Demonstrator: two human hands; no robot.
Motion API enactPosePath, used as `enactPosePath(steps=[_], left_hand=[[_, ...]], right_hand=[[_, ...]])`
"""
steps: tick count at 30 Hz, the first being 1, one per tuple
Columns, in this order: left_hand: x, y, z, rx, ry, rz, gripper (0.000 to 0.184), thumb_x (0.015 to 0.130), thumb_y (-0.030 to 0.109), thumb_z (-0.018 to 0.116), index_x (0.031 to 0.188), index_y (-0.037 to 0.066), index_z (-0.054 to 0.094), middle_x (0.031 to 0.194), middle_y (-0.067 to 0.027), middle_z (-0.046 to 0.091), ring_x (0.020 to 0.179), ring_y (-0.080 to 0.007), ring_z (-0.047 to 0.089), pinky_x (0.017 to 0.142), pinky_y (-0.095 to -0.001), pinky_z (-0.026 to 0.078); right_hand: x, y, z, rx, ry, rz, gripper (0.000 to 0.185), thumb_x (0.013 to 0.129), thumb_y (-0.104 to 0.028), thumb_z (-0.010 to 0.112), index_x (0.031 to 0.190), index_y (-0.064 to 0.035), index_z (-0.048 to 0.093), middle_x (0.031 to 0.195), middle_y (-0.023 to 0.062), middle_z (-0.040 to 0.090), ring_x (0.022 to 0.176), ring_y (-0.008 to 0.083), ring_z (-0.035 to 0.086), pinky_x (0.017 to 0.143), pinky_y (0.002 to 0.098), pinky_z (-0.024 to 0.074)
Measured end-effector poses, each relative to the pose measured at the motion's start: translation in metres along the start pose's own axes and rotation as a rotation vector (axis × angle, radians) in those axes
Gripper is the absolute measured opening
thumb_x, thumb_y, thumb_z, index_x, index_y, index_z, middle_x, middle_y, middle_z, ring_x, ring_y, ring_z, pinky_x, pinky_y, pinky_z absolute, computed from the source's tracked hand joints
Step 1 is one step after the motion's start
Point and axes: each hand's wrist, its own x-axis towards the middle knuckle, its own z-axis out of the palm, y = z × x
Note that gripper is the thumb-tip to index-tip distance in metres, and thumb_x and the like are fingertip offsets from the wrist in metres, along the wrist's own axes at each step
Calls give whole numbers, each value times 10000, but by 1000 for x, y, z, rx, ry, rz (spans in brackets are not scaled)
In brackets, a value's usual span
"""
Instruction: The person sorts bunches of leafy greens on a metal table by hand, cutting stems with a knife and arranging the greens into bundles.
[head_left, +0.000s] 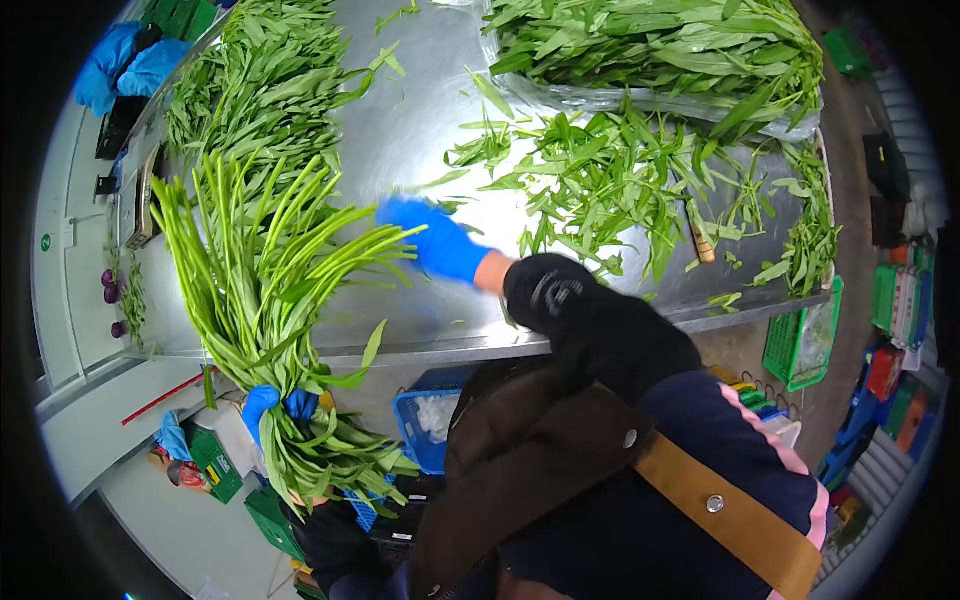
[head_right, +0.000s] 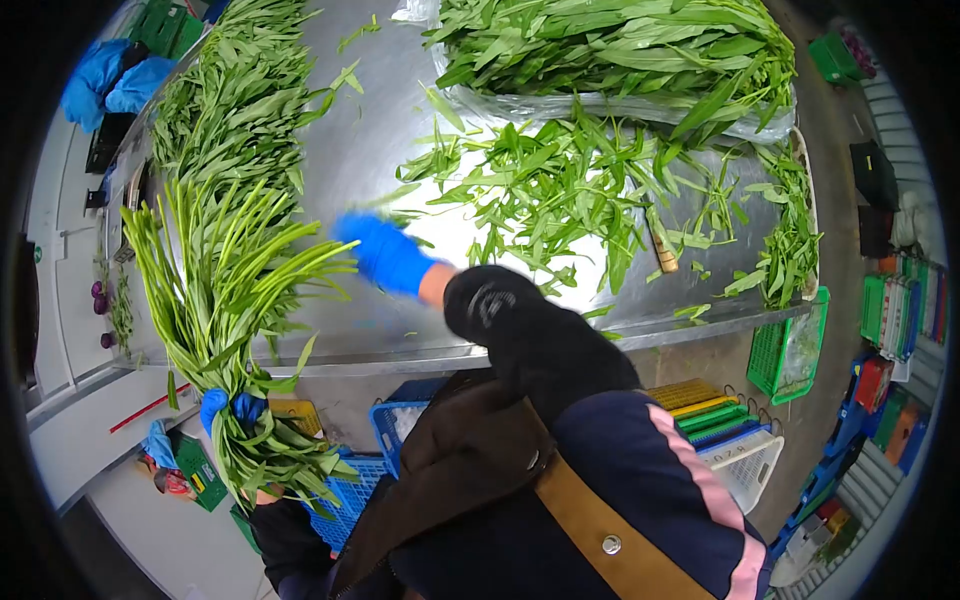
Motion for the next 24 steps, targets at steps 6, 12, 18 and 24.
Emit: enactPosePath(steps=[6, 12, 18, 24], left_hand=[[19, -12, 32, 71, 160, -34, 100, 744, 184, 592, 756, 104, 533, 681, -68, 503, 592, -187, 475, 579, -312, 384], [46, -15, 78, 49, 98, -37, 86, 731, 130, 608, 774, 91, 545, 771, -70, 542, 667, -201, 524, 659, -309, 444], [89, -23, 91, 442, -201, 235, 256, 761, -69, 606, 964, 72, 542, 962, -65, 545, 869, -181, 582, 810, -290, 506], [142, -34, 140, 831, -317, 48, 537, 668, -85, 631, 1194, -11, 554, 1052, -89, 645, 881, -189, 646, 835, -298, 505]], right_hand=[[-60, 101, -143, -322, 462, 315, 603, 838, -167, 635, 1374, -35, 392, 1371, 176, 440, 1270, 321, 416, 1076, 371, 306], [-128, 67, -192, -489, 685, 537, 565, 838, -132, 610, 1359, -41, 412, 1385, 185, 429, 1282, 337, 414, 1054, 379, 334], [-112, -4, -72, -317, 201, 328, 632, 803, -117, 599, 1398, -89, 388, 1402, 158, 416, 1295, 332, 393, 1083, 407, 309], [-140, 3, -161, -188, 173, 790, 493, 809, -62, 552, 1299, -79, 501, 1251, 172, 556, 1130, 335, 543, 924, 397, 462]])
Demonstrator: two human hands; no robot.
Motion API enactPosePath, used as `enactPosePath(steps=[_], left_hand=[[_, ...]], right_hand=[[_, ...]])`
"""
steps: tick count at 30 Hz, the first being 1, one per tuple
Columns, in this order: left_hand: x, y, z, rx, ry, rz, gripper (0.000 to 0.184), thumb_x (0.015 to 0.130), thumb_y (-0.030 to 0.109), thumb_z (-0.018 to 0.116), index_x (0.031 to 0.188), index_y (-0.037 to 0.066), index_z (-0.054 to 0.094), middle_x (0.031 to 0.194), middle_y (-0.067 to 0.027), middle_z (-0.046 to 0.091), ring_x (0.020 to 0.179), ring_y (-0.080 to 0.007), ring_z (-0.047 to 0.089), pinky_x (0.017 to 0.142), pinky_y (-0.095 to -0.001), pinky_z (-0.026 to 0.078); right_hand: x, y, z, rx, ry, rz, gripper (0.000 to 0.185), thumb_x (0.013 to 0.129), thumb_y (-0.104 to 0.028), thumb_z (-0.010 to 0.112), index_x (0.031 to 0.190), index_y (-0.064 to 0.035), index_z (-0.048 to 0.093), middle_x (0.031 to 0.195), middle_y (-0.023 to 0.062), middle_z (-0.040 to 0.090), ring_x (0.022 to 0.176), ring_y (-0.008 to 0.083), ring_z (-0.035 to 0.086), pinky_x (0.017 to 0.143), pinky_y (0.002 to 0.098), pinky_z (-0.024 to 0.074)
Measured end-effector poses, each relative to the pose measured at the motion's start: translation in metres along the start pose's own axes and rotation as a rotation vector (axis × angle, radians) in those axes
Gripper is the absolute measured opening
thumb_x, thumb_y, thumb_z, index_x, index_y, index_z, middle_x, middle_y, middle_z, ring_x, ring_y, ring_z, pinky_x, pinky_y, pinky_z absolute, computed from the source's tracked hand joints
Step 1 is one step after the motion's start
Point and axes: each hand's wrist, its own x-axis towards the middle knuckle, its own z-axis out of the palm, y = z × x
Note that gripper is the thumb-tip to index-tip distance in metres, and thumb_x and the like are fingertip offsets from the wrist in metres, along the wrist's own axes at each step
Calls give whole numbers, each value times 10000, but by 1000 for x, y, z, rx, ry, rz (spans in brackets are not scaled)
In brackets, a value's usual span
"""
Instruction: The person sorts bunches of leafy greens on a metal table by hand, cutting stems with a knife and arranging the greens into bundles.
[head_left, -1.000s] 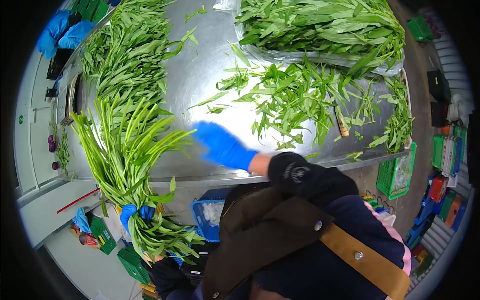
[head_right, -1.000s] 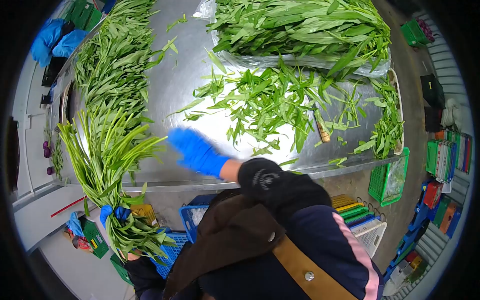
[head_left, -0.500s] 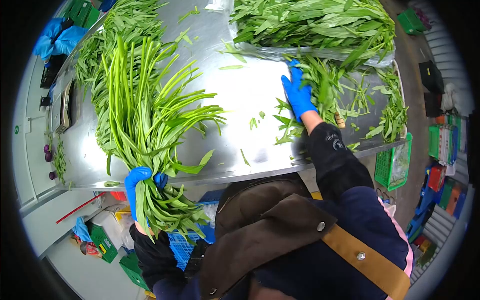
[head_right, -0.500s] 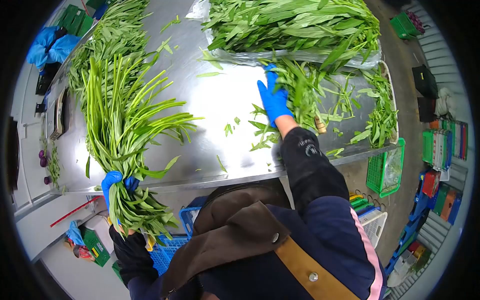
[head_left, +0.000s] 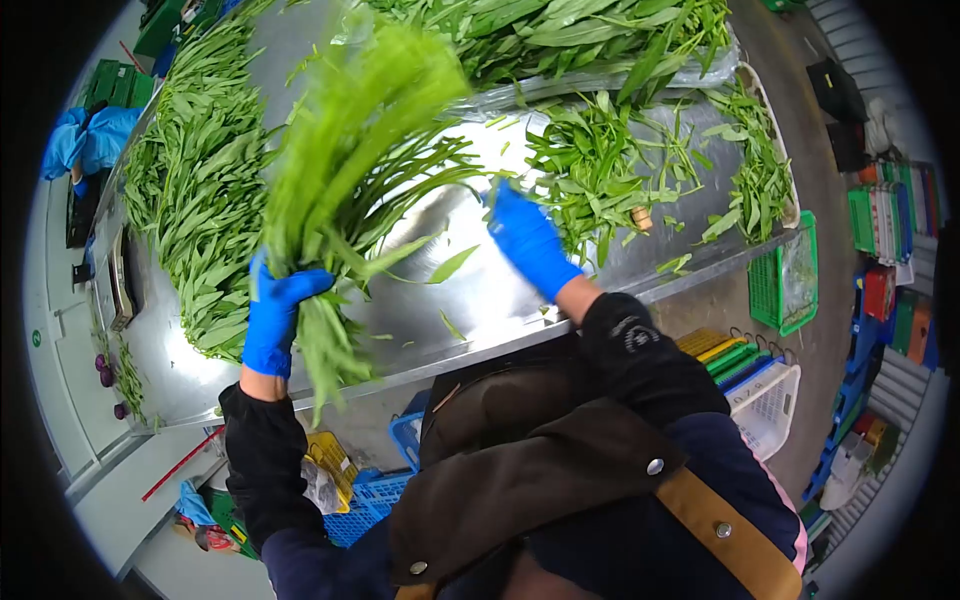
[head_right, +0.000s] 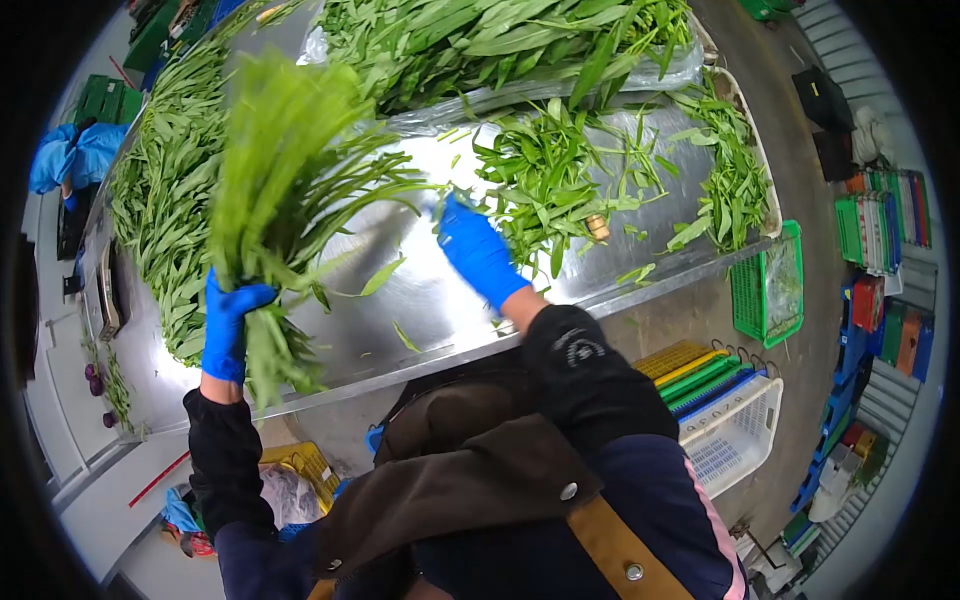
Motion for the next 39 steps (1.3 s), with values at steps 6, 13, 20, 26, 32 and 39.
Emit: enactPosePath(steps=[6, 13, 20, 26, 32, 39], left_hand=[[31, -99, -20, 1023, -191, 236, 803, 671, 32, 732, 1388, 245, 441, 1189, -96, 614, 998, -262, 635, 878, -313, 485], [23, -110, -18, 1102, -130, 365, 947, 633, 153, 789, 1441, 309, 321, 1395, -177, 415, 1174, -370, 505, 934, -418, 450], [-26, -51, -12, 1389, -38, 178, 1101, 571, 214, 833, 1464, 384, 213, 1508, -199, 196, 1295, -470, 317, 1030, -581, 278], [-116, -41, 23, 584, 528, 223, 675, 729, -15, 667, 1363, 32, 440, 1352, -183, 484, 1272, -321, 443, 1061, -398, 338], [-124, -104, 115, -1133, 412, -489, 526, 835, 42, 539, 1339, -50, 422, 1286, -204, 529, 1156, -274, 554, 1014, -364, 422], [13, -61, 107, 684, 655, 277, 593, 904, 238, 540, 1431, 62, 333, 1450, -133, 376, 1345, -288, 339, 1100, -429, 223]], right_hand=[[-28, 63, -57, -422, 279, -72, 540, 784, -234, 655, 1280, -74, 513, 1144, 215, 564, 1040, 393, 530, 905, 476, 414], [-22, -13, -65, 706, 44, 42, 559, 828, -349, 662, 1282, -59, 513, 1265, 157, 549, 1062, 280, 586, 889, 352, 472], [10, -53, -120, 837, -337, 273, 424, 873, -357, 604, 1155, -41, 628, 867, 97, 699, 659, 177, 624, 589, 328, 481], [40, -81, -86, -198, -88, -224, 357, 842, -320, 584, 1144, -135, 632, 1000, 123, 669, 907, 293, 631, 796, 401, 492], [141, -117, 9, -57, -36, -625, 360, 834, -302, 627, 1129, -95, 611, 1099, 133, 600, 987, 314, 586, 837, 413, 467], [157, -104, 60, -289, -156, -519, 260, 760, -356, 661, 817, -104, 697, 853, 150, 632, 832, 333, 617, 719, 444, 486]])
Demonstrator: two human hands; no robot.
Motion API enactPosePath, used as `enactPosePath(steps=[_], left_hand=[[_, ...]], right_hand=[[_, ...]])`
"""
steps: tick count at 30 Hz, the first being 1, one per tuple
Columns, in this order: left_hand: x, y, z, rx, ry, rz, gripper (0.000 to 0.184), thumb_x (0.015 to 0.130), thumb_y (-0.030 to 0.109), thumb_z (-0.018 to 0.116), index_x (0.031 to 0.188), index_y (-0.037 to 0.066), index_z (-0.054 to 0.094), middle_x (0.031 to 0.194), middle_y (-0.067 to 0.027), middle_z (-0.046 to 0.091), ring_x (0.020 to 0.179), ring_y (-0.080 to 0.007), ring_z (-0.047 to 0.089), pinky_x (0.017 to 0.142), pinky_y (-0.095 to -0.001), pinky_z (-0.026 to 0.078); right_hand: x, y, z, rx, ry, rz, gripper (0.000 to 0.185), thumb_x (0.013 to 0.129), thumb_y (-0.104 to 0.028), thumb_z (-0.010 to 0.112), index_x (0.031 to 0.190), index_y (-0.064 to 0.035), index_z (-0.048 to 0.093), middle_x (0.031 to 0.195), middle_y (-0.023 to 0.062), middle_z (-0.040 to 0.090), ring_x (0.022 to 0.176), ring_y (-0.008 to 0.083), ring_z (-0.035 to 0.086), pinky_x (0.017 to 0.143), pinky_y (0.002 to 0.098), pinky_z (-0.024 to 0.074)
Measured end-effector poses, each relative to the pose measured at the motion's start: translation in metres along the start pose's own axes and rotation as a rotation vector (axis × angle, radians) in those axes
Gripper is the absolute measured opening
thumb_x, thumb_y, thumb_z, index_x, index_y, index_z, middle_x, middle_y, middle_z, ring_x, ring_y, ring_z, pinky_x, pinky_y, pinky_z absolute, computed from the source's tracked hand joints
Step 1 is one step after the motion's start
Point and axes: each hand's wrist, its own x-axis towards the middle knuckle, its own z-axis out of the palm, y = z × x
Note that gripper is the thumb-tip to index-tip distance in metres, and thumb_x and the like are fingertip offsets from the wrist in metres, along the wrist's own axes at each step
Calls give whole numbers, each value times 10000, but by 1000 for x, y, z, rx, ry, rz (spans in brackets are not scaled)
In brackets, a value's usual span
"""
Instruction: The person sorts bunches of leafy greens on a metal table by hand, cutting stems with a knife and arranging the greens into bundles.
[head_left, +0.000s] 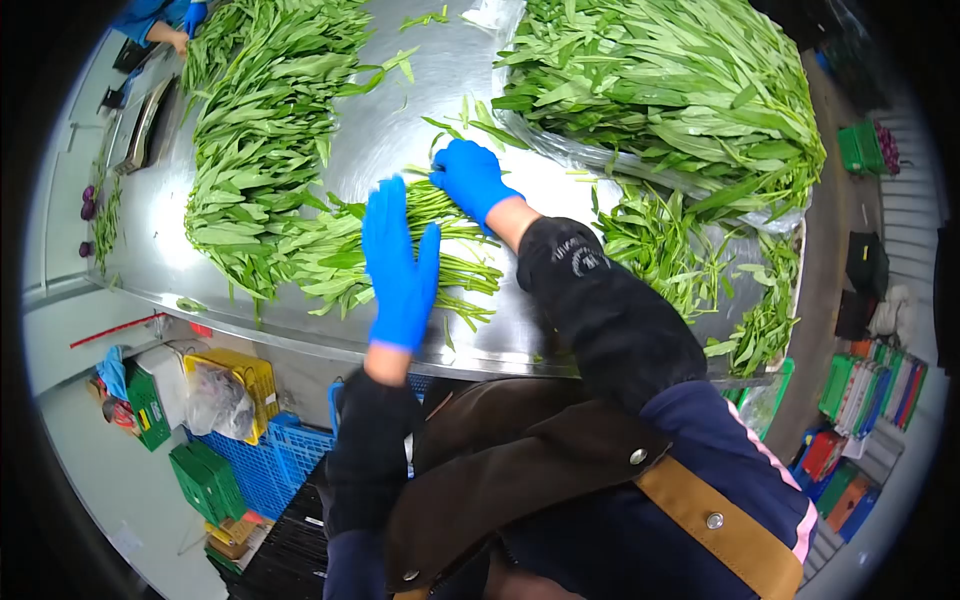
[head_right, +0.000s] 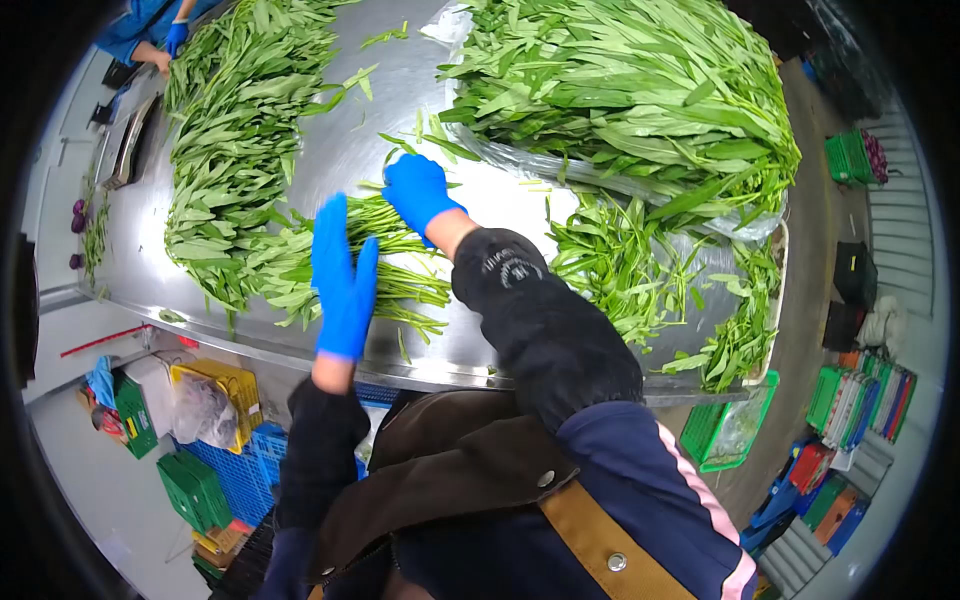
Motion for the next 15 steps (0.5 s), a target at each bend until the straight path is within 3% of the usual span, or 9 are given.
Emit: enactPosePath(steps=[1, 2, 4, 6, 7, 9, 11, 13, 15], left_hand=[[14, -18, 22, 244, 41, 56, 597, 917, 287, 521, 1447, 106, 315, 1467, -122, 352, 1359, -299, 312, 1117, -459, 172], [16, -41, 41, 239, 49, 43, 597, 917, 287, 521, 1447, 106, 315, 1467, -122, 352, 1359, -299, 312, 1117, -459, 172], [9, -80, 68, 505, -167, 33, 606, 917, 389, 482, 1450, 159, 310, 1470, -108, 339, 1373, -318, 267, 1121, -531, 103], [6, -84, 70, 483, -157, 28, 589, 920, 401, 467, 1446, 181, 320, 1471, -108, 339, 1372, -315, 272, 1122, -530, 99], [4, -85, 70, 471, -149, 33, 573, 924, 413, 451, 1443, 203, 330, 1472, -107, 339, 1370, -312, 276, 1123, -530, 94], [7, -85, 72, 464, -124, 21, 578, 920, 407, 463, 1439, 187, 335, 1469, -108, 343, 1367, -317, 280, 1121, -540, 96], [5, -84, 72, 493, -139, 31, 578, 919, 406, 466, 1437, 183, 339, 1469, -110, 344, 1366, -322, 281, 1118, -545, 96], [6, -79, 63, 477, -151, 16, 594, 911, 389, 492, 1438, 165, 336, 1469, -115, 343, 1368, -329, 275, 1117, -543, 97], [8, -66, 47, 316, -54, 59, 602, 913, 360, 509, 1451, 173, 315, 1493, -100, 312, 1386, -297, 257, 1117, -529, 82]], right_hand=[[-9, 5, 2, 32, 90, -5, 231, 767, -328, 658, 826, -107, 695, 851, 143, 628, 823, 330, 612, 718, 445, 480], [-20, 8, 0, 28, 149, 12, 187, 783, -290, 647, 828, -114, 687, 864, 129, 622, 831, 323, 599, 720, 448, 469], [-43, 34, -2, -53, 215, -3, 185, 768, -283, 610, 779, -105, 661, 845, 125, 612, 805, 315, 597, 701, 449, 473], [-76, 80, -10, -150, 249, 116, 135, 801, -199, 575, 848, -96, 648, 855, 138, 612, 768, 333, 612, 672, 438, 489], [-99, 95, -27, 34, 354, 136, 145, 804, -232, 650, 875, -111, 611, 837, 141, 597, 766, 348, 593, 671, 446, 469], [-124, 95, -70, -357, 187, 304, 172, 805, -253, 665, 876, -108, 604, 853, 140, 618, 809, 337, 609, 698, 436, 484], [-136, 90, -108, -334, -157, 393, 243, 788, -285, 687, 958, -113, 657, 973, 140, 652, 887, 316, 626, 743, 427, 493], [-141, 83, -131, -44, 22, 254, 325, 798, -330, 648, 1046, -120, 662, 1022, 162, 651, 878, 331, 639, 742, 439, 506], [-136, 70, -147, -249, -2, 359, 345, 801, -350, 646, 1060, -124, 662, 1028, 150, 656, 881, 326, 640, 747, 424, 507]])
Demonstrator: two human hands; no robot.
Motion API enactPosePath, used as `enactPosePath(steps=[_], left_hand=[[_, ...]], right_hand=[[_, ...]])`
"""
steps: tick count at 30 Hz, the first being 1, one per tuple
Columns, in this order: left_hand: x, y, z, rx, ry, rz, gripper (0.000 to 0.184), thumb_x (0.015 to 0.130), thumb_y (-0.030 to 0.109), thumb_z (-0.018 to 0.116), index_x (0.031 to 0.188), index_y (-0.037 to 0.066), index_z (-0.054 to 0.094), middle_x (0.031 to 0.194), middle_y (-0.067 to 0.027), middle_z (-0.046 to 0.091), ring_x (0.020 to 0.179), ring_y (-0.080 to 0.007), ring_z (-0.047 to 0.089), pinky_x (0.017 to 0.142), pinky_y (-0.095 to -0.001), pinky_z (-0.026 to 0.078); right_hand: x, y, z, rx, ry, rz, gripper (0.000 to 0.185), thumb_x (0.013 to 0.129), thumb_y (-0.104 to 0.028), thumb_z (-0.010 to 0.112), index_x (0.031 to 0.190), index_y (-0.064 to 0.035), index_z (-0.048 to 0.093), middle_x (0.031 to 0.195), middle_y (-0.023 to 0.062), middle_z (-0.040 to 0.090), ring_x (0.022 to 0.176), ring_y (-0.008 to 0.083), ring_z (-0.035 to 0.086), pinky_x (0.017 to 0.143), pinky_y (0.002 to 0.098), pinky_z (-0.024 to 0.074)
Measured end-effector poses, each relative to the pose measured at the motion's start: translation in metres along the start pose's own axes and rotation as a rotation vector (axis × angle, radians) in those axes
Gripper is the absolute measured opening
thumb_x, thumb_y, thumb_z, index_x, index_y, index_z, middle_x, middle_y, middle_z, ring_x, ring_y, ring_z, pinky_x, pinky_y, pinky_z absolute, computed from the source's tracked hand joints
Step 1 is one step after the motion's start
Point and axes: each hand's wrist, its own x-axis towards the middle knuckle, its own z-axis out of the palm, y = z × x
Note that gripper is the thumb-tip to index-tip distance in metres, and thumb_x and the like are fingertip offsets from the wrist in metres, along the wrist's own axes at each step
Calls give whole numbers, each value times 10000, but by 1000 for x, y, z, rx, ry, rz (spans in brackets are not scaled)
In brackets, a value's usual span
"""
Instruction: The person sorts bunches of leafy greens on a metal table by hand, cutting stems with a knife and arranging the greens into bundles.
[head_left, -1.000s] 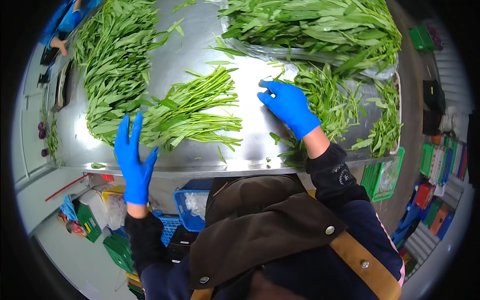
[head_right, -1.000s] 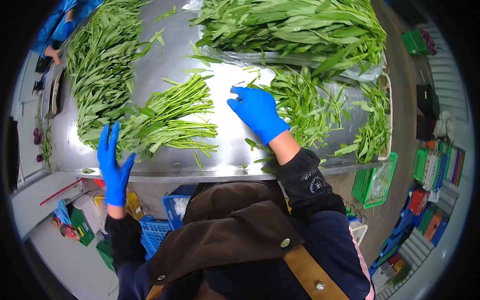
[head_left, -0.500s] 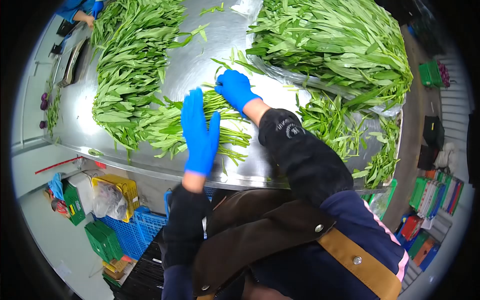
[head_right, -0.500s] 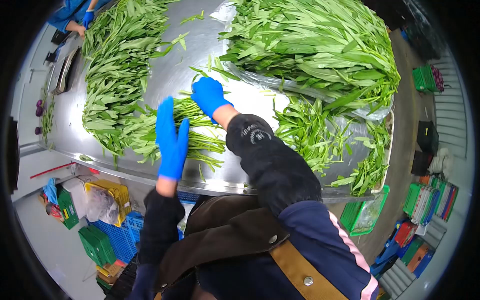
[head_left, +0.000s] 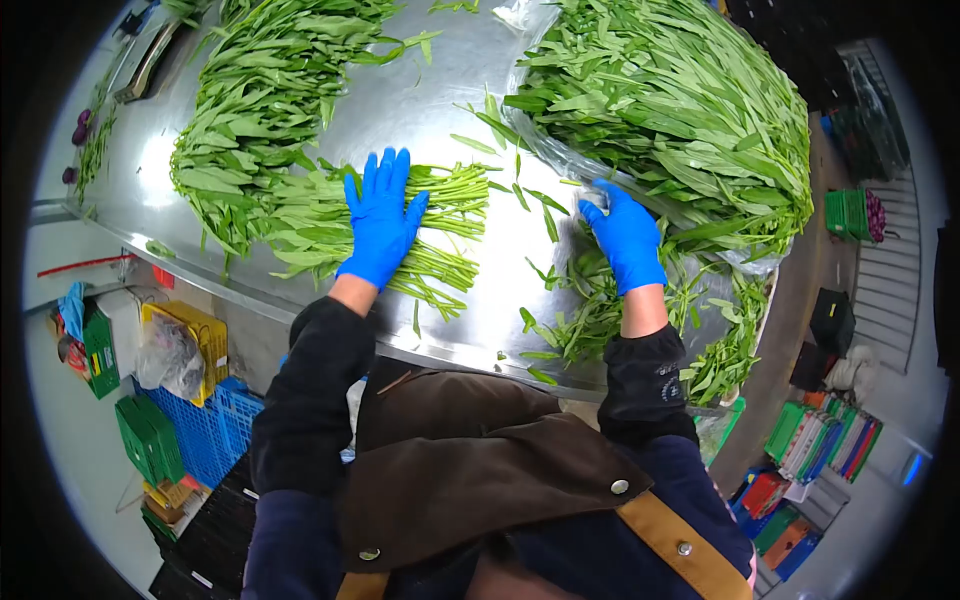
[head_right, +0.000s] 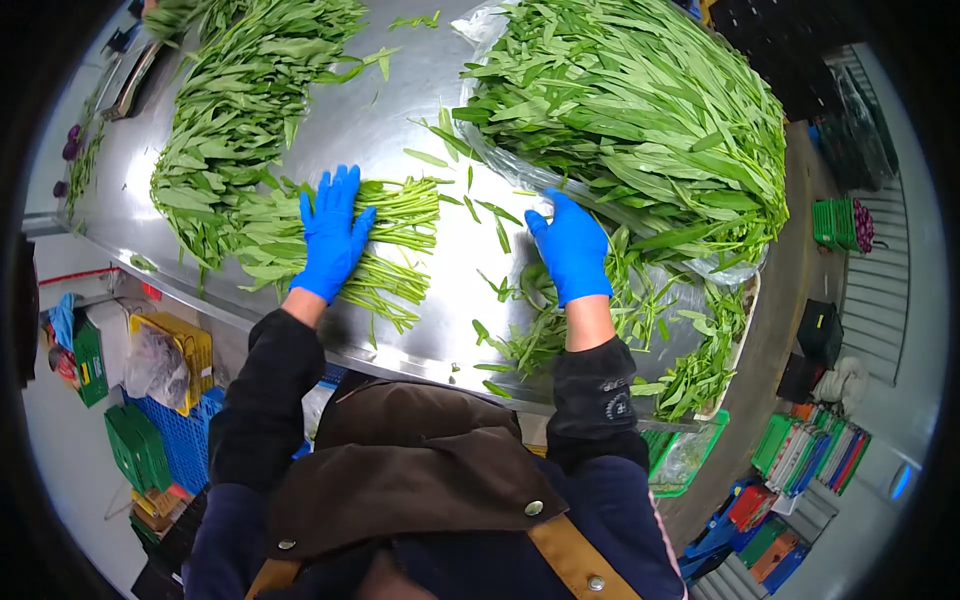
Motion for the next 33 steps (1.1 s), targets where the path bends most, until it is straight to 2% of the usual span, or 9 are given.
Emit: enactPosePath(steps=[2, 4, 8, 12, 16, 21, 25, 28, 33], left_hand=[[-8, 20, -56, 7, 47, 37, 572, 916, 304, 514, 1432, 118, 352, 1471, -108, 357, 1374, -280, 296, 1125, -479, 141], [-36, 27, -87, -713, 68, -141, 524, 902, 193, 512, 1391, 44, 397, 1419, -148, 418, 1334, -284, 364, 1116, -408, 233], [-120, 38, -106, -1538, 40, -988, 459, 867, 107, 529, 1297, -44, 469, 1350, -201, 473, 1268, -290, 445, 1074, -384, 332], [-170, 14, -49, -2099, -34, -1512, 395, 881, 209, 522, 1194, -32, 531, 1247, -199, 546, 1181, -344, 505, 1014, -416, 395], [-134, 26, -18, -2227, 24, -1440, 312, 872, 189, 542, 1106, -18, 557, 1187, -182, 580, 1134, -329, 535, 974, -414, 424], [-105, 34, 14, -2390, 4, -1371, 266, 875, 126, 570, 1122, 26, 558, 1174, -146, 589, 1070, -279, 570, 937, -395, 452], [-106, 39, 7, -2315, 48, -1138, 391, 831, 21, 597, 1215, 22, 527, 1119, -92, 615, 1028, -226, 588, 931, -367, 454], [-86, 56, -46, -1981, 272, -849, 394, 803, -17, 613, 1191, 9, 543, 1093, -87, 622, 1004, -203, 596, 917, -336, 464], [-93, 44, -80, -1890, 40, -815, 414, 839, 123, 622, 1220, 3, 512, 1090, -107, 627, 936, -216, 634, 853, -368, 514]], right_hand=[[2, -18, -16, -201, 3, 106, 365, 804, -371, 643, 1075, -127, 663, 1035, 139, 660, 884, 322, 641, 751, 409, 508], [6, -48, -25, 329, -249, 126, 409, 821, -392, 627, 1119, -113, 635, 1050, 130, 660, 879, 321, 641, 757, 398, 507], [25, -111, 9, 511, -20, -427, 455, 865, -349, 585, 1228, -77, 549, 1043, 148, 645, 925, 320, 625, 800, 393, 493], [79, -153, 80, 535, 123, -628, 433, 875, -342, 570, 1220, -81, 550, 1022, 145, 640, 923, 338, 616, 806, 423, 484], [54, -165, 85, 67, -270, -323, 523, 867, -516, 512, 1089, -59, 633, 949, 182, 657, 922, 347, 623, 788, 453, 484], [-2, -155, 97, 276, -698, -113, 789, 886, -681, 259, 1003, -18, 671, 1058, 237, 633, 1008, 389, 594, 901, 447, 431], [-27, -160, 87, 577, -642, 0, 686, 891, -635, 399, 1042, -18, 656, 1028, 233, 641, 1001, 348, 609, 895, 395, 438], [-54, -174, 61, 783, -212, -219, 467, 886, -438, 597, 1080, -14, 617, 956, 168, 656, 916, 296, 635, 802, 361, 480], [-86, -175, 27, 1002, -377, -154, 612, 859, -540, 570, 1185, -22, 568, 1061, 216, 639, 1003, 342, 614, 856, 386, 467]])
